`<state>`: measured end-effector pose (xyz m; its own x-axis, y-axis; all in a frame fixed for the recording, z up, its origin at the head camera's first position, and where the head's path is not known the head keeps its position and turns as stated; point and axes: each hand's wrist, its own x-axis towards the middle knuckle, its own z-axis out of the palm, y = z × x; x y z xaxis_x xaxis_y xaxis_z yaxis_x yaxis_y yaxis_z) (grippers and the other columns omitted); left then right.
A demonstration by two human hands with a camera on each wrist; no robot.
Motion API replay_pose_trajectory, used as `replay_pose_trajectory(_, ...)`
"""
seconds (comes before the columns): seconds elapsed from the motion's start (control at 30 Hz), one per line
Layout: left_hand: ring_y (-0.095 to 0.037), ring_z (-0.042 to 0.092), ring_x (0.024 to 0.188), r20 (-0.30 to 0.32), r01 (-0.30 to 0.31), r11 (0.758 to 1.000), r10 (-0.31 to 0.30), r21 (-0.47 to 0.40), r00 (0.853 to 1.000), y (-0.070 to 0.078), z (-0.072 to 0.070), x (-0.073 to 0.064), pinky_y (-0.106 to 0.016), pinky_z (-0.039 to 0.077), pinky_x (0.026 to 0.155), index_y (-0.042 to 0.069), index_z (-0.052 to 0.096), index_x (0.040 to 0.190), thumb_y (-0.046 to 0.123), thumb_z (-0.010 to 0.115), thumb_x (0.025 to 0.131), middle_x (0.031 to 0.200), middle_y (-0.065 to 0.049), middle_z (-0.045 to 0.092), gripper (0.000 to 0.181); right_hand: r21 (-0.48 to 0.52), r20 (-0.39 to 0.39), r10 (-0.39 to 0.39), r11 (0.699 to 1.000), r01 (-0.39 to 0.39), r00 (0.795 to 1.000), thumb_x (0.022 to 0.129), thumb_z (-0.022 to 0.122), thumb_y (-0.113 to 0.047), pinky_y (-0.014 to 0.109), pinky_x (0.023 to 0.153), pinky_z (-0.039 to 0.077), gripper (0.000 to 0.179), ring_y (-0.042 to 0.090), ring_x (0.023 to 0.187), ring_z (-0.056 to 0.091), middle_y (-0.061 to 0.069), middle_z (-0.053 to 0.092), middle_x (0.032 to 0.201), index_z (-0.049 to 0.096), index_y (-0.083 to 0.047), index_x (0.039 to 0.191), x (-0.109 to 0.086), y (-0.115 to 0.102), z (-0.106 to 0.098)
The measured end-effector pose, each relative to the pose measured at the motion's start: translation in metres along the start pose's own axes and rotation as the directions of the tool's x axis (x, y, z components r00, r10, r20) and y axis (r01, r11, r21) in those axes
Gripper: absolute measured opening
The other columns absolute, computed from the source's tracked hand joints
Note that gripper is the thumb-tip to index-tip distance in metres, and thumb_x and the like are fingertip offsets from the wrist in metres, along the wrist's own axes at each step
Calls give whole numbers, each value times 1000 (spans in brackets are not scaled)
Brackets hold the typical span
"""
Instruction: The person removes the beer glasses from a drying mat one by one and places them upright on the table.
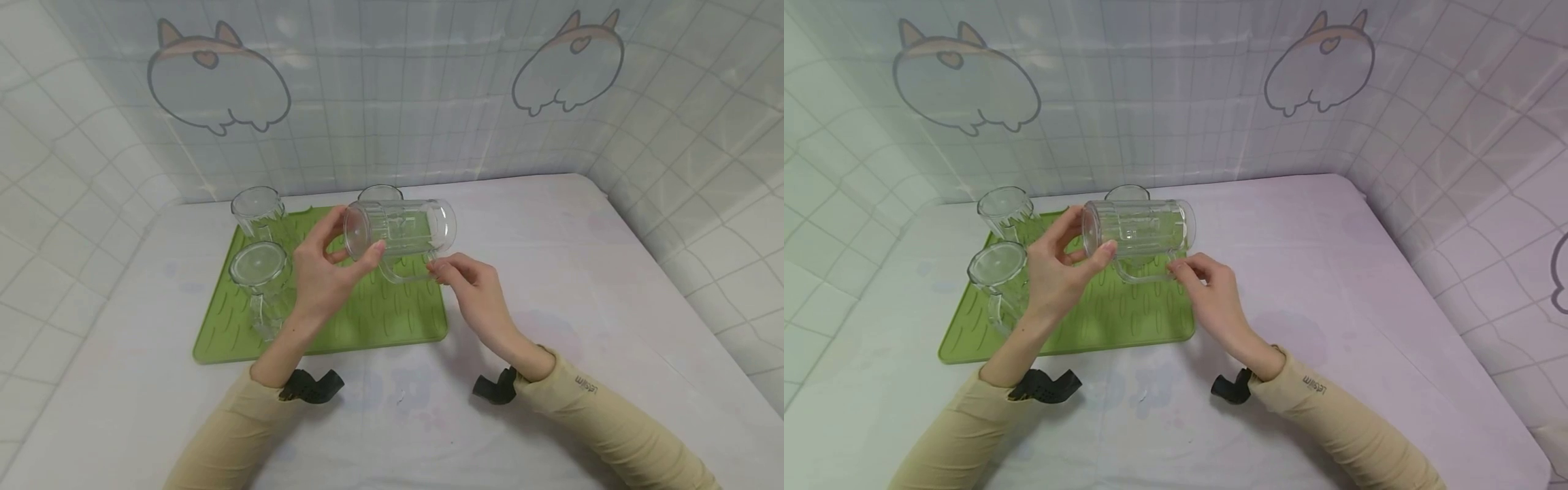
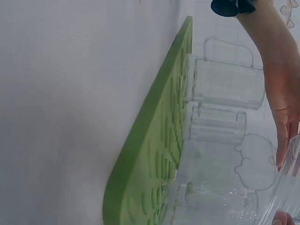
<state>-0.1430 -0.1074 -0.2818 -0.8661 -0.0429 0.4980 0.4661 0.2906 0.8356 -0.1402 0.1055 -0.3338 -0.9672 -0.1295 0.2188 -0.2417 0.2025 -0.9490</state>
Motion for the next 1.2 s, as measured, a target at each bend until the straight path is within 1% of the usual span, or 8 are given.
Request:
replay_pose_trajectory(0.17, -26, 59, 105, 25, 1, 1000, -1, -2, 1000, -1, 0, -1, -34, 58, 79, -2, 56, 122, 8, 76, 73, 111, -17, 61, 54, 4, -28, 12, 1000, -12, 1000, 97, 52, -25, 35, 86, 52, 25, 18, 88, 61, 7, 69, 95, 70, -7, 100, 1, 0, -3)
replay_pose_trajectory(0.37, -26, 58, 104, 51, 7, 1000, -5, -26, 999, -4, 1, -2, -35, 55, 89, -4, 55, 121, 7, 76, 73, 111, -18, 60, 53, 15, -45, 35, 999, -34, 998, 96, 52, -23, 34, 84, 52, 26, 18, 86, 60, 10, 69, 94, 70, -5, 99, 1, 0, -4)
replay_pose_trajectory(0.5, -26, 57, 103, 63, 6, 999, -3, -47, 998, -7, 1, -3, -35, 52, 93, -5, 55, 121, 6, 77, 73, 110, -18, 59, 54, 12, -60, 39, 999, -38, 997, 95, 52, -24, 34, 84, 51, 27, 19, 85, 59, 11, 69, 91, 70, -3, 99, 1, 1, -7)
replay_pose_trajectory(0.7, -29, 57, 103, 95, 12, 998, -6, -69, 996, -10, 3, -4, -34, 52, 94, -6, 54, 120, 5, 77, 72, 110, -19, 58, 55, 36, -101, 29, 999, -25, 995, 94, 55, -24, 34, 84, 50, 24, 21, 84, 59, 6, 70, 86, 71, -6, 95, 3, 2, -12)
replay_pose_trajectory(0.83, -30, 56, 104, 107, 29, 997, -22, -69, 994, -10, 5, -6, -33, 52, 94, -7, 52, 122, 6, 77, 72, 113, -20, 57, 57, 56, -101, 27, 998, -21, 995, 94, 55, -23, 33, 85, 51, 23, 21, 85, 60, 5, 70, 87, 71, -5, 95, 4, 2, -15)
replay_pose_trajectory(0.97, -30, 56, 105, 114, 32, 997, -24, -65, 993, -12, 6, -7, -31, 52, 94, -6, 52, 121, 6, 77, 72, 114, -19, 57, 56, 64, -105, 23, 998, -16, 994, 94, 56, -22, 32, 85, 51, 24, 21, 84, 61, 5, 70, 87, 70, -3, 96, 3, 2, -17)
replay_pose_trajectory(1.07, -27, 57, 105, 123, 36, 997, -27, -67, 992, -23, 8, -7, -30, 52, 94, -4, 53, 122, 8, 79, 72, 115, -16, 58, 57, 65, -108, 22, 998, -15, 994, 94, 56, -23, 33, 86, 50, 24, 21, 85, 61, 5, 70, 88, 70, -2, 97, 2, 2, -18)
replay_pose_trajectory(1.2, -19, 57, 105, 143, 50, 997, -40, -64, 989, -41, 12, -6, -27, 51, 94, 3, 54, 122, 17, 82, 71, 115, -8, 59, 60, 67, -110, 28, 998, -20, 994, 93, 57, -24, 34, 88, 48, 24, 22, 85, 60, 6, 70, 88, 70, -5, 97, 0, 1, -20)
